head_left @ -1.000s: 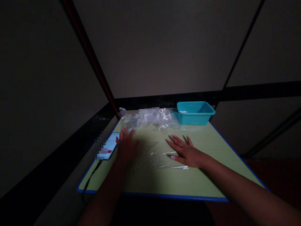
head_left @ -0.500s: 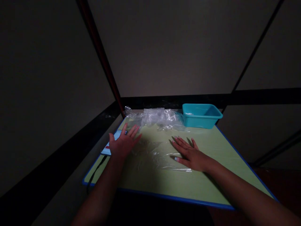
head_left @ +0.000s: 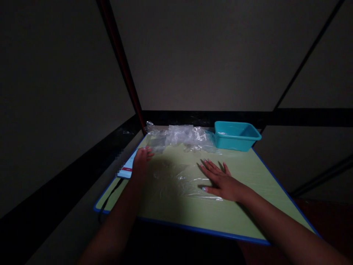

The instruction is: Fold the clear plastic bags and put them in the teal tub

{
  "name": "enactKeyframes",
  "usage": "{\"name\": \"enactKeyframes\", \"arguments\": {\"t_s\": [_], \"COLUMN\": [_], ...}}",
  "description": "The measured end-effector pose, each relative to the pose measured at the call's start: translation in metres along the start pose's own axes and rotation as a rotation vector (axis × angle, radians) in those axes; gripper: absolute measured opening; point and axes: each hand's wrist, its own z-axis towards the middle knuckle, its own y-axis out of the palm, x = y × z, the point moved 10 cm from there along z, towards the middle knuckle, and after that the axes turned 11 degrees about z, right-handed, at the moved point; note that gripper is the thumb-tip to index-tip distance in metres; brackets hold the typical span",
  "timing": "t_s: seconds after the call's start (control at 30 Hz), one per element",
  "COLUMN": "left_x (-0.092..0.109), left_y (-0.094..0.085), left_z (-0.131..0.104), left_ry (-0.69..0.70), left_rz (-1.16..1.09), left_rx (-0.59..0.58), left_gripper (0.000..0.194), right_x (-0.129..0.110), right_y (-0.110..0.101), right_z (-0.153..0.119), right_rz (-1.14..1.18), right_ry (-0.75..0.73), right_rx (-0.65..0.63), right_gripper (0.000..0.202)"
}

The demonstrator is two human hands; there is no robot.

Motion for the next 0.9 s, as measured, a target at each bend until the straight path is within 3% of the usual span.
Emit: {"name": "enactKeyframes", "arguments": {"t_s": [0.1, 0.23, 0.37, 0.53, 0.67, 0.77, 0.9], "left_x": [0.007, 0.014, 0.027, 0.039, 0.048, 0.05, 0.05], "left_y": [0.007, 0.029, 0.051, 0.081, 0.104, 0.115, 0.12], "left_z": [-0.002, -0.009, -0.023, -0.054, -0.084, -0.096, -0.101], "left_ry": [0.121, 0.255, 0.443, 0.595, 0.705, 0.744, 0.781], "left_rz": [0.275, 0.56, 0.712, 0.738, 0.802, 0.831, 0.869], "left_rx": [0.026, -0.061, -0.148, -0.38, -0.555, -0.598, -0.576], "left_gripper": [0.033, 0.023, 0.03, 0.046, 0.063, 0.069, 0.069], "right_x": [0.002, 0.001, -0.01, -0.033, -0.033, -0.031, -0.042], "right_y": [0.001, 0.0, -0.002, 0.0, 0.006, 0.01, 0.013], "right_z": [0.0, 0.0, -0.001, -0.003, 0.004, 0.014, 0.031], "right_rz": [0.0, 0.0, -0.03, -0.127, -0.122, -0.079, -0.055], "right_ry": [0.003, -0.011, -0.055, -0.17, -0.136, -0.079, -0.112], "right_rx": [-0.001, 0.004, 0.02, 0.037, -0.043, -0.101, -0.105], "right_gripper": [0.081, 0.081, 0.082, 0.073, 0.071, 0.073, 0.08]}}
